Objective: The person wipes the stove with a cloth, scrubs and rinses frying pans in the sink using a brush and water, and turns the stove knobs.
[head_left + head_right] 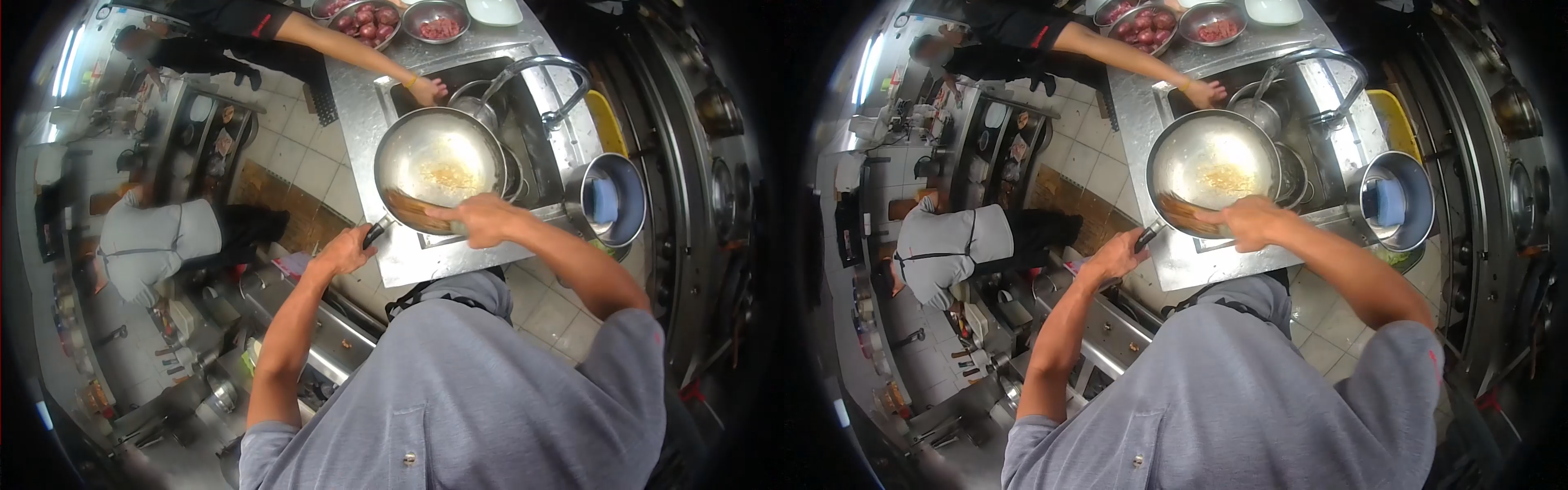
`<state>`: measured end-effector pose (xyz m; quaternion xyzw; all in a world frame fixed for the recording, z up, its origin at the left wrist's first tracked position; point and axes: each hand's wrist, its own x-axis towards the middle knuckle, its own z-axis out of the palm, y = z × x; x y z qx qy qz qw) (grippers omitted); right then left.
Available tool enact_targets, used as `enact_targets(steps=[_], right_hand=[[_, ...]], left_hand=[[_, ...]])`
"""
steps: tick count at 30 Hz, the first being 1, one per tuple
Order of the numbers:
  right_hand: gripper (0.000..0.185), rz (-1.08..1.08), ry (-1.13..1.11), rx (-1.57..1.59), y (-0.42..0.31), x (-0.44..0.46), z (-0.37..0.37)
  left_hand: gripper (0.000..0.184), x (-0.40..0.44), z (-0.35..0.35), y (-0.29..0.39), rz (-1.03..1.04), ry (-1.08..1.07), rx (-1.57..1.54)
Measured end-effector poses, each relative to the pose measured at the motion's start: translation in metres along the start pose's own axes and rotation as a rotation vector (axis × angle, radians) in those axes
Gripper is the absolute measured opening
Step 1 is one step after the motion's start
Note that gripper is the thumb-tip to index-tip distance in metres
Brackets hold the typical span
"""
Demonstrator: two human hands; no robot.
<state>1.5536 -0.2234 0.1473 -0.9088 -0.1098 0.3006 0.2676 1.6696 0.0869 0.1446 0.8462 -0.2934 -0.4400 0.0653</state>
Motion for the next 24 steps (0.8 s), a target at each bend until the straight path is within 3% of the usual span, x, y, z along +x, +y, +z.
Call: enact_targets(steps=[2, 6, 9, 10, 12, 13, 16, 17, 18, 20, 21, 24], right_hand=[[0.09, -0.063, -0.119, -0.099, 0.008, -0.002, -0.01], [0.096, 0.05, 0.131, 0.141, 0.018, 0.01, 0.007], [0.099, -0.211, 0.136, 0.044, 0.031, 0.013, 0.044], [0.099, -0.209, 0.132, 0.048, 0.027, 0.012, 0.031], [0.1, 0.054, -0.006, 0.1, 0.019, 0.009, -0.012], [0.099, 0.074, 0.131, 0.156, 0.023, 0.017, -0.002], [0.093, -0.052, 0.123, 0.133, 0.009, 0.022, 0.023], [0.086, 0.002, -0.027, -0.033, 0.003, 0.009, 0.007], [0.086, -0.001, -0.03, -0.032, 0.003, -0.003, -0.008], [0.078, 0.077, -0.319, -0.329, 0.013, -0.019, -0.028], [0.089, 0.074, -0.345, -0.4, 0.022, -0.017, -0.027], [0.087, 0.173, -0.307, -0.375, -0.006, -0.005, -0.033]], left_hand=[[0.035, 0.001, -0.001, 0.0, 0.013, -0.006, 0.005], [0.036, 0.001, 0.008, -0.007, 0.055, 0.01, 0.054], [0.034, 0.0, 0.007, -0.015, 0.056, 0.046, 0.062], [0.034, -0.001, 0.012, -0.017, 0.084, 0.068, 0.089], [0.033, 0.002, 0.016, -0.021, 0.097, 0.069, 0.071], [0.033, 0.002, 0.018, -0.022, 0.105, 0.072, 0.054], [0.033, 0.003, 0.011, -0.013, 0.035, 0.138, 0.09], [0.033, 0.001, 0.004, -0.012, 0.034, 0.138, 0.091], [0.033, -0.002, -0.002, -0.012, 0.009, 0.163, 0.109], [0.033, -0.009, -0.005, -0.008, -0.025, 0.179, 0.117], [0.029, -0.009, -0.008, -0.005, -0.014, 0.239, 0.205], [0.025, -0.01, -0.016, 0.011, -0.01, 0.312, 0.327]])
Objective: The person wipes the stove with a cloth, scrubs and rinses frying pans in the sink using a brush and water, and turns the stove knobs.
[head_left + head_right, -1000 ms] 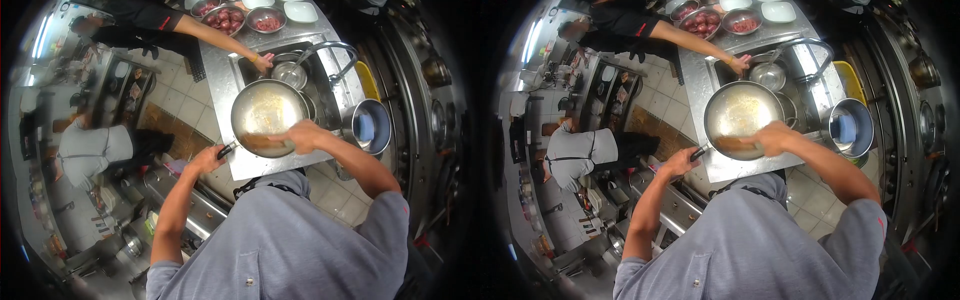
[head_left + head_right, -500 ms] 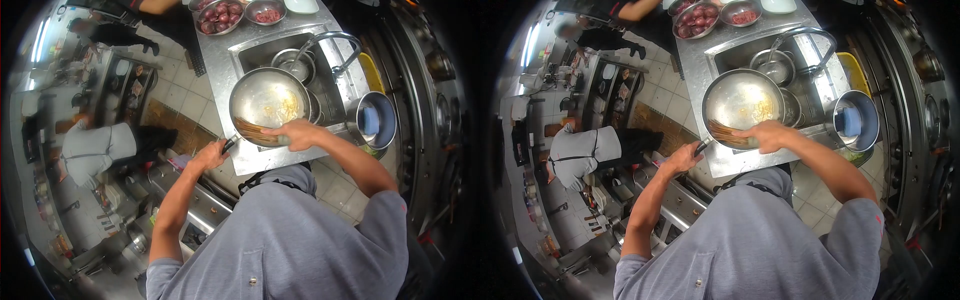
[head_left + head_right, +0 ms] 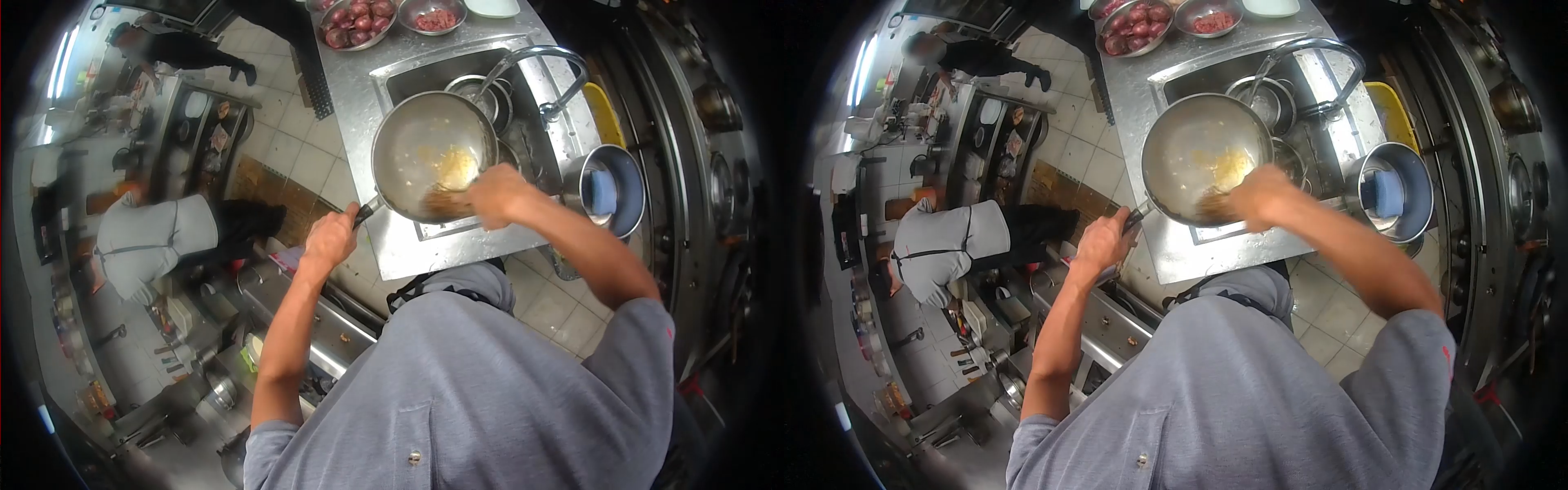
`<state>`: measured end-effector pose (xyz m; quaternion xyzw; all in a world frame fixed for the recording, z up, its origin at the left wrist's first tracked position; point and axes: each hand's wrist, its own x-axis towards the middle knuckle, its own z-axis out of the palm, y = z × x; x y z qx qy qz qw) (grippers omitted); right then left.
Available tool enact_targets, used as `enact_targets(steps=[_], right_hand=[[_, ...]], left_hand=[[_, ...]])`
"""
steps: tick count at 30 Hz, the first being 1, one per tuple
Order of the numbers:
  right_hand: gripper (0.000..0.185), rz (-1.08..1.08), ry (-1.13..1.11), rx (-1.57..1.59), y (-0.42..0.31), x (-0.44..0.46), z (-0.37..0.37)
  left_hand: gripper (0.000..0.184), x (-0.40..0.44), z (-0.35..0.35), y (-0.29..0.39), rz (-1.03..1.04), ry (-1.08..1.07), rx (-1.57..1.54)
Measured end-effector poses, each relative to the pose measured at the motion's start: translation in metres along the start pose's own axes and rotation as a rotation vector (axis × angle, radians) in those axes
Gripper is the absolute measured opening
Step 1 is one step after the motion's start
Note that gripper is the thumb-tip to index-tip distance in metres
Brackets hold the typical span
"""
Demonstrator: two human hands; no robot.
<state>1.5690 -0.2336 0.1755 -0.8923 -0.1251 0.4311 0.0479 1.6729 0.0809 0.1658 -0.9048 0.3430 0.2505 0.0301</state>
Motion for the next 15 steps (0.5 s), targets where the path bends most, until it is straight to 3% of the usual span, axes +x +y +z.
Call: enact_targets(steps=[4, 9, 11, 15], right_hand=[[0.087, -0.038, 0.269, 0.383, -0.04, -0.007, 0.012], [0.084, -0.159, 0.227, 0.398, -0.011, 0.004, 0.014], [0.084, -0.134, 0.22, 0.352, -0.017, 0.003, 0.013], [0.084, -0.088, 0.122, 0.264, -0.02, -0.012, -0.007]], left_hand=[[0.027, 0.003, 0.0, 0.003, -0.079, 0.018, -0.004], [0.028, -0.003, 0.011, 0.004, -0.121, 0.021, -0.023], [0.034, -0.004, 0.012, 0.005, -0.145, -0.003, -0.03], [0.03, -0.008, 0.008, 0.005, -0.157, -0.004, -0.033]])
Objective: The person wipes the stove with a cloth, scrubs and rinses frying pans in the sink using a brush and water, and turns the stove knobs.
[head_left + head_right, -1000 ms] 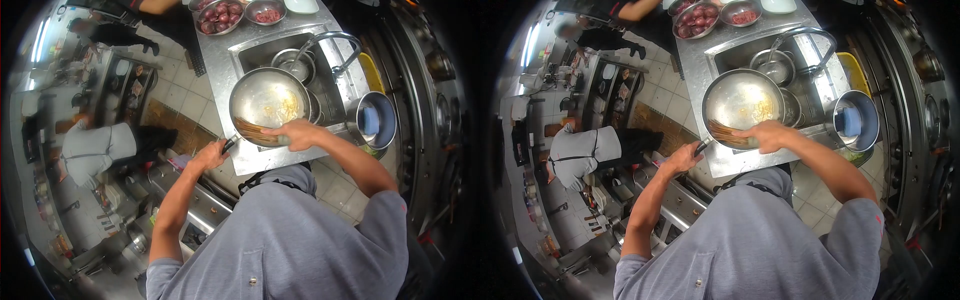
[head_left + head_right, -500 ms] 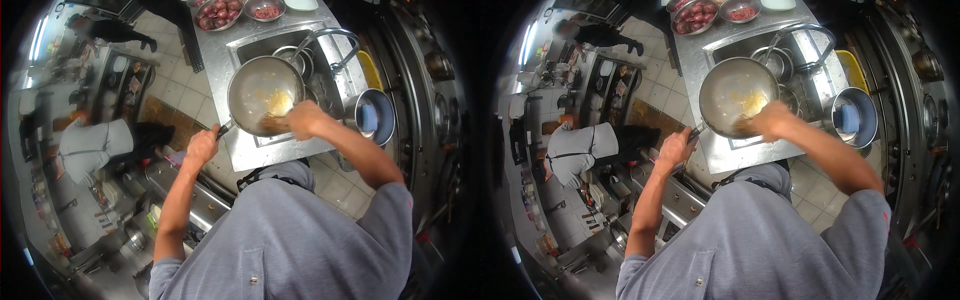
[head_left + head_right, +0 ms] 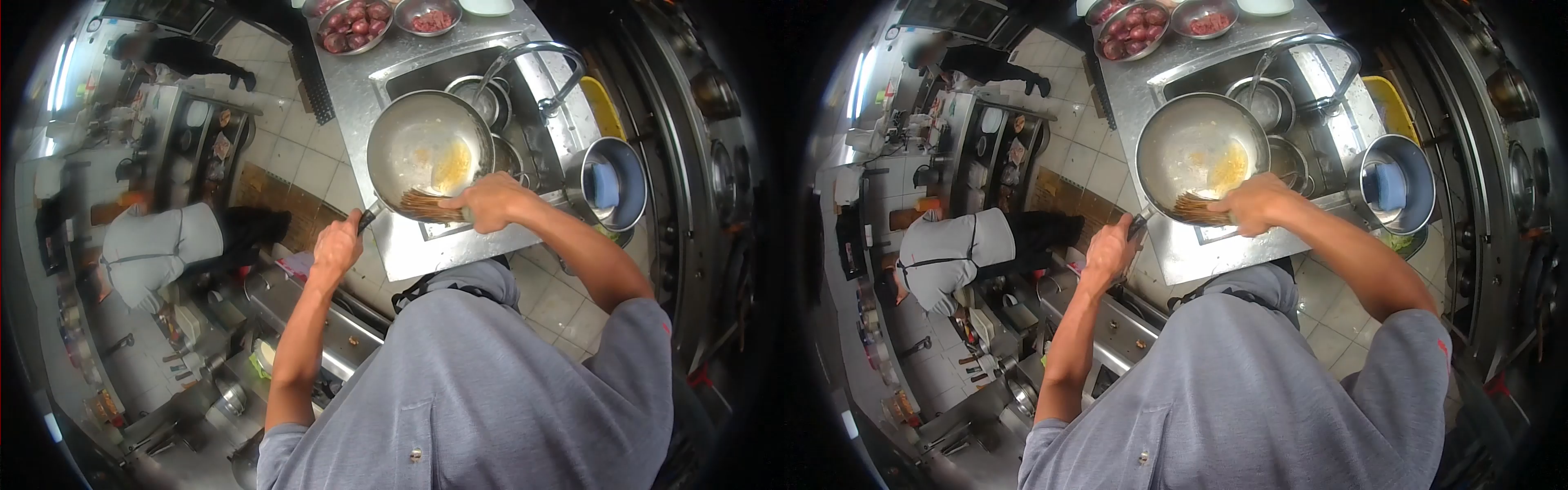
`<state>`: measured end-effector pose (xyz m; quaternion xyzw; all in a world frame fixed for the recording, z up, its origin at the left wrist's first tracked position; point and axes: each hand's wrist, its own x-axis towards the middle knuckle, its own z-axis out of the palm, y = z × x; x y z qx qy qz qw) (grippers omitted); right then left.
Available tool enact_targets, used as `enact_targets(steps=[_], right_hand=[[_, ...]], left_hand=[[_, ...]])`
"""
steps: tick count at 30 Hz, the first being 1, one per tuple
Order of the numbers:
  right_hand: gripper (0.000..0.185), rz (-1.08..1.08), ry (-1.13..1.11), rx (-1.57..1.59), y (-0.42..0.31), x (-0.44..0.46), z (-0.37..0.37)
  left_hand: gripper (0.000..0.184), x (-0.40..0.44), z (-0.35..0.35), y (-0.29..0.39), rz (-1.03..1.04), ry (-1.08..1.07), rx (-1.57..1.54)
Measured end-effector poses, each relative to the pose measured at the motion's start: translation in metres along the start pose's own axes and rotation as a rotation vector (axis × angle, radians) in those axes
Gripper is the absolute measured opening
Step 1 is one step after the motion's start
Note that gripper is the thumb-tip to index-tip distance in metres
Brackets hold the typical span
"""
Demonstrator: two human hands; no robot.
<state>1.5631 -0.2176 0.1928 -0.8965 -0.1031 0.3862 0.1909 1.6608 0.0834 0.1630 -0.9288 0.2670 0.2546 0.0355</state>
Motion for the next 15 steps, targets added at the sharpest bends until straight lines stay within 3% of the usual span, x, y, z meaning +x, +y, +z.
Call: enact_targets(steps=[1, 2, 5, 7, 9, 10, 12, 15], right_hand=[[0.085, 0.016, 0.017, 0.007, -0.001, 0.001, -0.004], [0.084, -0.004, 0.192, 0.129, -0.009, 0.004, -0.001], [0.09, -0.07, 0.242, 0.09, 0.0, 0.019, 0.033], [0.088, -0.01, 0.123, -0.004, 0.025, 0.01, 0.035], [0.087, 0.268, 0.001, -0.153, 0.045, 0.009, 0.026], [0.087, 0.267, 0.005, -0.162, 0.049, 0.022, 0.031], [0.079, 0.519, 0.301, -0.055, 0.064, 0.057, 0.047], [0.085, 0.336, 0.39, 0.183, 0.037, 0.067, 0.048]], left_hand=[[0.03, 0.001, 0.0, 0.003, 0.016, 0.005, 0.003], [0.031, 0.001, 0.001, 0.005, 0.031, 0.004, 0.004], [0.03, 0.003, 0.001, -0.001, 0.012, 0.0, -0.031], [0.03, 0.0, 0.001, 0.001, 0.008, 0.003, -0.077], [0.031, -0.008, 0.004, 0.009, -0.019, -0.009, -0.134], [0.031, -0.008, 0.0, 0.019, 0.043, -0.045, -0.181], [0.037, -0.004, -0.003, 0.039, 0.122, -0.108, -0.236], [0.038, 0.01, 0.014, 0.05, 0.101, -0.104, -0.274]])
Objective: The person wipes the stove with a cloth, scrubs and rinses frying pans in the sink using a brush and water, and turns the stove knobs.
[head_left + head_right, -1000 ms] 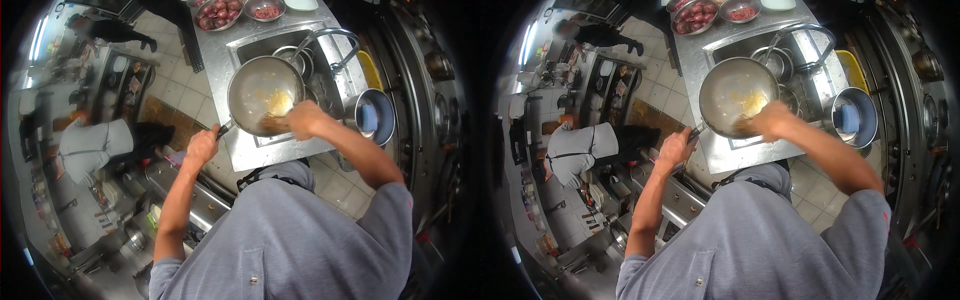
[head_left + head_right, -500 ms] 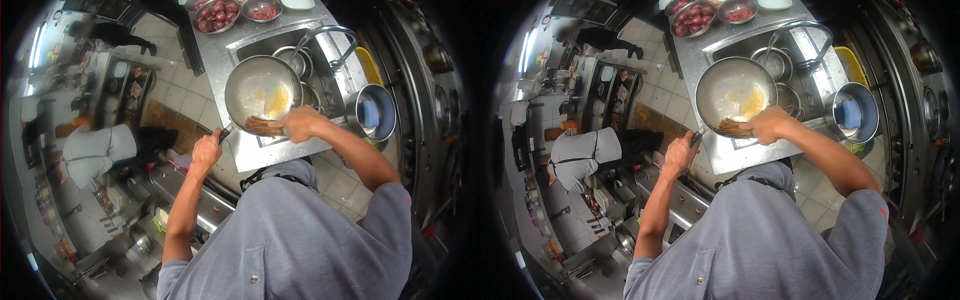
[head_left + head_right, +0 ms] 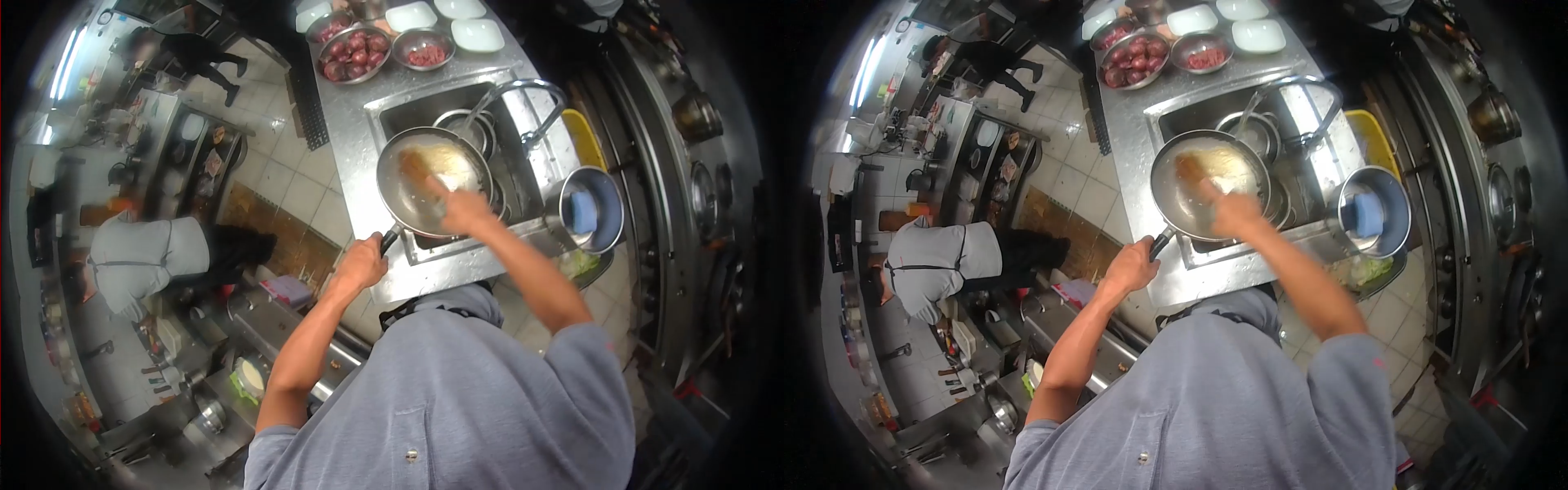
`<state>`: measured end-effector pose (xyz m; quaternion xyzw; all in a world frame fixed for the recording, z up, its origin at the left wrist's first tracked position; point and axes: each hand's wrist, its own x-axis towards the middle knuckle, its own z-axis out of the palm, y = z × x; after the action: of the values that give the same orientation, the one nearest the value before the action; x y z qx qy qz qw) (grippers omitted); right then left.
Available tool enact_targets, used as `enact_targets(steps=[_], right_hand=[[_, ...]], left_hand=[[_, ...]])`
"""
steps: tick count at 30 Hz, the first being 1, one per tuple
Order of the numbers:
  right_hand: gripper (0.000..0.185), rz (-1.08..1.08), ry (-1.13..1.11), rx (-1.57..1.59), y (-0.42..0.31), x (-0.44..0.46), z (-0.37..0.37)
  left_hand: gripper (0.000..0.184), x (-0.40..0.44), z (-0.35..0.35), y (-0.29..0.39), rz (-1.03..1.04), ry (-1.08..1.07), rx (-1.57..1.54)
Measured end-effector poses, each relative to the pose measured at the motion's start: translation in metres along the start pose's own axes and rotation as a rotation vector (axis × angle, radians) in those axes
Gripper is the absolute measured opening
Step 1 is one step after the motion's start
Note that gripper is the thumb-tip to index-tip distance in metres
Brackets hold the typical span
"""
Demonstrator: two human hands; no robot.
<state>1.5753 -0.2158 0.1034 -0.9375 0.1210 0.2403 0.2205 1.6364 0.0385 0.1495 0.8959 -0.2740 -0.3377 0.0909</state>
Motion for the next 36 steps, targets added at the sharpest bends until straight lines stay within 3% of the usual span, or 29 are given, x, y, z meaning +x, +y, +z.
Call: enact_targets(steps=[3, 5, 6, 9, 10, 12, 14, 15, 18, 20, 22, 26, 28, 30, 34, 36], right_hand=[[0.084, -0.106, 0.008, 0.105, -0.009, -0.012, -0.005], [0.083, -0.129, -0.252, -0.06, 0.004, -0.025, -0.03], [0.083, -0.126, -0.254, -0.056, 0.012, -0.022, -0.032], [0.079, 0.15, -0.07, 0.039, 0.03, 0.006, -0.018], [0.079, 0.138, -0.067, 0.033, 0.026, 0.005, -0.015], [0.088, -0.134, -0.205, 0.352, 0.013, -0.001, -0.001], [0.096, -0.079, -0.269, 0.424, 0.006, -0.009, -0.004], [0.096, 0.091, -0.249, 0.527, 0.012, -0.003, -0.004], [0.093, 0.28, -0.416, 0.814, 0.001, -0.012, -0.017], [0.09, 0.042, -0.262, 0.669, -0.001, -0.018, -0.005], [0.091, 0.263, -0.342, 0.819, 0.005, -0.016, -0.022], [0.088, 0.098, -0.384, 0.817, -0.007, -0.024, -0.02], [0.089, 0.317, -0.375, 0.942, 0.016, 0.001, -0.011], [0.099, 0.215, -0.283, 0.915, 0.029, 0.017, 0.02], [0.099, -0.127, -0.31, 0.503, 0.032, 0.009, 0.03], [0.096, 0.203, -0.415, 0.763, 0.029, 0.01, -0.009]], left_hand=[[0.04, 0.008, -0.002, 0.008, -0.097, 0.031, 0.024], [0.042, 0.016, -0.003, 0.005, -0.101, 0.034, 0.03], [0.044, 0.018, 0.0, 0.004, -0.106, 0.03, 0.022], [0.045, 0.018, -0.004, 0.0, -0.057, -0.009, -0.006], [0.045, 0.013, -0.011, 0.008, -0.064, 0.002, -0.009], [0.036, -0.003, -0.027, 0.028, -0.164, 0.004, 0.116], [0.036, -0.007, -0.016, 0.025, -0.152, 0.066, 0.133], [0.036, -0.006, -0.012, 0.026, -0.169, 0.047, 0.123], [0.037, -0.008, -0.018, 0.039, -0.184, 0.018, 0.122], [0.037, -0.013, -0.012, 0.038, -0.166, -0.005, 0.136], [0.034, -0.011, -0.008, 0.037, -0.149, 0.079, 0.122], [0.037, -0.011, -0.013, 0.037, -0.126, 0.004, 0.181], [0.034, -0.008, -0.007, 0.032, -0.132, 0.054, 0.168], [0.034, -0.01, -0.009, 0.04, -0.137, 0.032, 0.176], [0.033, -0.008, -0.014, 0.032, -0.133, 0.042, 0.187], [0.033, -0.008, -0.02, 0.04, -0.121, 0.026, 0.185]])
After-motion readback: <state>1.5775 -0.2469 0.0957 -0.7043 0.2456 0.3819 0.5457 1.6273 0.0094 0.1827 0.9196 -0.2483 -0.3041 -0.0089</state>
